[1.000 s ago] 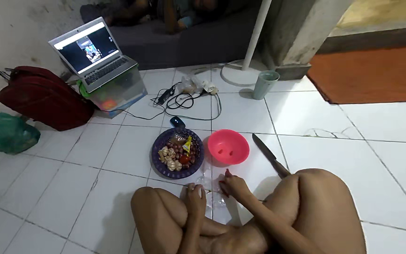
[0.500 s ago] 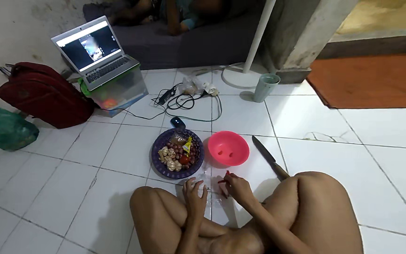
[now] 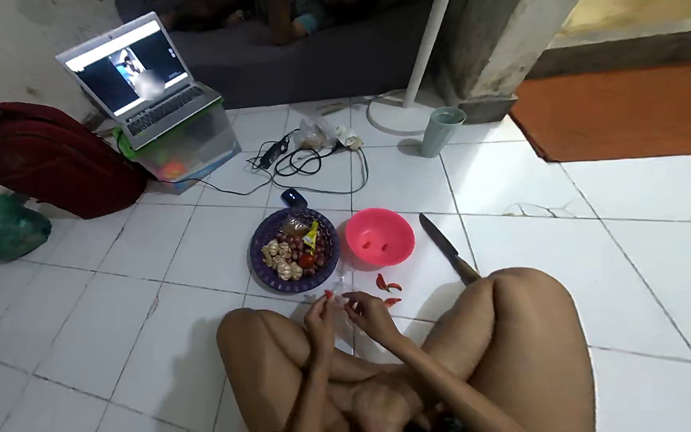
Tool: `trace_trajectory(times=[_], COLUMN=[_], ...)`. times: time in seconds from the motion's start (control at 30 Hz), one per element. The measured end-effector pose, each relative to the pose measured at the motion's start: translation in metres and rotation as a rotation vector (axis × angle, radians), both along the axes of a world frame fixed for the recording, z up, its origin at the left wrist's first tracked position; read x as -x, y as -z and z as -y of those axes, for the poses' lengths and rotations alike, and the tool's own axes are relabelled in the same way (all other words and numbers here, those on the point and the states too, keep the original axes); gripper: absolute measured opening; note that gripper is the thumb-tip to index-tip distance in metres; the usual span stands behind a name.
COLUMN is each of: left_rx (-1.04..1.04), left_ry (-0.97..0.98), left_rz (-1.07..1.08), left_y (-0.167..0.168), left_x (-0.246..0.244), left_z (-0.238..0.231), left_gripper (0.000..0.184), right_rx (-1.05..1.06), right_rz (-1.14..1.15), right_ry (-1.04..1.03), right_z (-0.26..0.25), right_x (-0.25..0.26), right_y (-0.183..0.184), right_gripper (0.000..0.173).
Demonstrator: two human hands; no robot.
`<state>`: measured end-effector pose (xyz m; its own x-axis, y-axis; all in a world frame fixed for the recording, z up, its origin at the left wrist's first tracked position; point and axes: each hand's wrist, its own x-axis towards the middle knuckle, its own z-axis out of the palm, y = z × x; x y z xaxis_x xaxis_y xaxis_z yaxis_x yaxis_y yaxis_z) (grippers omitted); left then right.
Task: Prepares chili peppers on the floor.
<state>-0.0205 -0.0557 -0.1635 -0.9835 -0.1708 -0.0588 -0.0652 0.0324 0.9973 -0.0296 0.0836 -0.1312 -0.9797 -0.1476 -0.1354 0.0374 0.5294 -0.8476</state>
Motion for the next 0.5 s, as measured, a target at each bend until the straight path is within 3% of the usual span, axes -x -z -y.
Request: trace_trajectory(times=[0.13, 0.23, 0.5], left_rx=[-0.042, -0.044, -0.086], left_ry=[0.041, 0.115, 0.202], left_rz=[0.084, 0.132, 0.254], left_y=[-0.001, -0.005, -0.024], left_x=[0.003, 0.001, 0.000], left_z=[0.002, 0.001, -0.001], left_gripper=[0.026, 0.024, 0.017], right_rx=[0.372, 0.597, 0.663], right_rz=[0.267, 0.338, 0.321], right_ry=[0.238, 0.353, 0.358], right_z=[-0.010, -0.018, -0.020], right_x=[0.006, 0.007, 0.004], right_y=[-0.001, -0.003, -0.005], right_gripper=[0.027, 0.022, 0.019])
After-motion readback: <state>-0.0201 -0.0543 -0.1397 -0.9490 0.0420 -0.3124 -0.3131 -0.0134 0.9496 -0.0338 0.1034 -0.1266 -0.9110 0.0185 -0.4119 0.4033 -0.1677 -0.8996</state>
